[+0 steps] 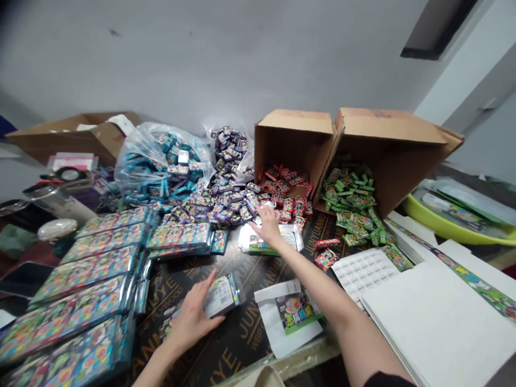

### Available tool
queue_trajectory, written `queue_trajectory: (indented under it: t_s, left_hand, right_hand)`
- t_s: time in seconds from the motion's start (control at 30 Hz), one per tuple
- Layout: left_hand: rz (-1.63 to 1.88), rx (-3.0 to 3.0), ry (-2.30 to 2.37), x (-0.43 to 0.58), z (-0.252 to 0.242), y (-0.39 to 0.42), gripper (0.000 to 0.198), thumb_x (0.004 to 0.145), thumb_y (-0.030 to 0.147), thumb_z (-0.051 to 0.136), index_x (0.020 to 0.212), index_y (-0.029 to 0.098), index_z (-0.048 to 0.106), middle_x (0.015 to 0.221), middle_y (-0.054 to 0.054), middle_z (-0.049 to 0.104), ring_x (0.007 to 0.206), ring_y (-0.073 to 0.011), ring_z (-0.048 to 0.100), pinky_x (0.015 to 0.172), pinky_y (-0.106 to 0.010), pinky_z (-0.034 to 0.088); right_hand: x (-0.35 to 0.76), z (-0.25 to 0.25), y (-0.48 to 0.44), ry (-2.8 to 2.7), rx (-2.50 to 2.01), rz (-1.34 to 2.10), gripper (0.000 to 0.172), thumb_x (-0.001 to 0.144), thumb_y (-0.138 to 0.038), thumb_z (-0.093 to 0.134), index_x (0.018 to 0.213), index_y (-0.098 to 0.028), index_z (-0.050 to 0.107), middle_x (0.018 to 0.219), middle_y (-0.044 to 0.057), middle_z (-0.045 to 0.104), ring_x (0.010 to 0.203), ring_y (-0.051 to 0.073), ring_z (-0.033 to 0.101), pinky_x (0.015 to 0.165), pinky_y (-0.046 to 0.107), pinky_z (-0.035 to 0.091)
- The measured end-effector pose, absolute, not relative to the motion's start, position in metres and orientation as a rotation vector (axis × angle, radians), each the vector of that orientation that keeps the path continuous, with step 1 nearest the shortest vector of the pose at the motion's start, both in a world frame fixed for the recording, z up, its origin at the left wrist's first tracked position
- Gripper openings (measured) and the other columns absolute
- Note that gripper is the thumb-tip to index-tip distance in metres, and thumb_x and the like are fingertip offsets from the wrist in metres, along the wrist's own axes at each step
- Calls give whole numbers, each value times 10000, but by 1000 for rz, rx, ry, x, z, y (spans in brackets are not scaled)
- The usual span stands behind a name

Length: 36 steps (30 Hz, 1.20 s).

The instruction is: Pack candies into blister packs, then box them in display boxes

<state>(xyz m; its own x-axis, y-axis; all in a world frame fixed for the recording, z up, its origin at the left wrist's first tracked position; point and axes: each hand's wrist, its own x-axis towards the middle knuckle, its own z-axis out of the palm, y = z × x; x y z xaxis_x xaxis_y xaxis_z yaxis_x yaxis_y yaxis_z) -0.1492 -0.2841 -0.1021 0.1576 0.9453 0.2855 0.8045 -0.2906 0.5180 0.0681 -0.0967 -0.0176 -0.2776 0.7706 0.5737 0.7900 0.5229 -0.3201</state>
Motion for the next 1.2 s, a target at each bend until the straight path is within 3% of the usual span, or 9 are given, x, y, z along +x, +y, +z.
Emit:
queue_trajectory:
  t_s: [0.1, 0.27, 0.4, 0.5, 0.63, 0.8, 0.9, 1.0, 1.2]
  left_hand:
    - [507, 2303, 1746, -147, -102, -283, 962, 525, 190, 621, 1375, 311, 188, 1228, -107, 431, 1140, -299, 400, 933, -435, 322]
    - [205, 2476, 1660, -133, -92, -275, 846, 484, 151, 613, 1275, 332, 373, 1330, -117, 346, 1188, -337, 340, 926, -494, 298]
    - [136, 2494, 1668, -125, -86, -272, 634, 461, 196, 664, 1079, 237, 526, 1202, -137, 451, 1089, -347, 411, 847, -498, 367]
    - [297, 2459, 1648, -121, -80, -273, 580, 472, 196, 703, 1033, 216, 553, 1225, -143, 450, 1129, -346, 396, 906, -526, 322]
    - [985, 1904, 1414, -112, -60, -276, 496, 653, 388, 651, 1104, 207, 552, 1252, -129, 481, 1152, -284, 425, 985, -472, 290]
    - [980, 1019, 841, -102, -37, -289, 390, 704, 434, 615, 893, 94, 632, 830, -113, 646, 688, -171, 606, 632, -312, 506]
    - [811, 970, 761, -97, -38, -300, 324, 578, 269, 740, 820, 78, 642, 735, -79, 640, 568, -134, 592, 551, -273, 509]
    - [884, 924, 825, -95, -48, -306, 284, 579, 256, 743, 782, 87, 637, 682, -53, 633, 551, -131, 598, 562, -278, 517]
    - [1088, 782, 953, -99, -65, -303, 332, 608, 339, 717, 824, 106, 621, 686, -59, 651, 572, -141, 614, 613, -297, 517]
  right_hand:
    - [73, -7, -38, -2011, -1544, -74, 780, 642, -453, 651, 1312, -230, 319, 1308, 174, 375, 1224, 362, 279, 935, 575, 192]
    - [76, -2, -17, -2033, -1575, -3, 841, 556, -308, 693, 1306, -227, 323, 1101, 152, 490, 1094, 352, 406, 897, 543, 282]
    - [86, 0, -53, -1923, -1245, 604, 867, 599, -260, 600, 1355, -266, 176, 1069, 91, 483, 1022, 254, 473, 834, 420, 409]
    - [94, -2, -105, -1749, -755, 1234, 900, 586, -257, 613, 1354, -323, 150, 1112, 60, 464, 1038, 208, 473, 793, 338, 449]
    - [96, -6, -177, -1673, -359, 1669, 948, 517, -293, 727, 1334, -320, 247, 1212, 48, 456, 1098, 206, 455, 883, 326, 398]
    - [90, -6, -211, -2040, -108, 1935, 746, 521, -472, 722, 1180, -182, 527, 1234, 102, 496, 1196, 288, 385, 992, 406, 270]
    - [86, -12, -209, -2244, -182, 1812, 590, 598, -541, 654, 1045, -157, 629, 1239, 113, 505, 1202, 303, 383, 1005, 432, 242]
    - [83, -22, -211, -2090, -636, 1261, 464, 743, -497, 548, 1092, -195, 599, 1249, 95, 495, 1179, 266, 414, 1002, 440, 249]
    - [75, -34, -245, -2311, -548, 669, 853, 595, -407, 704, 1334, -235, 314, 1327, 93, 387, 1209, 254, 362, 1002, 409, 279]
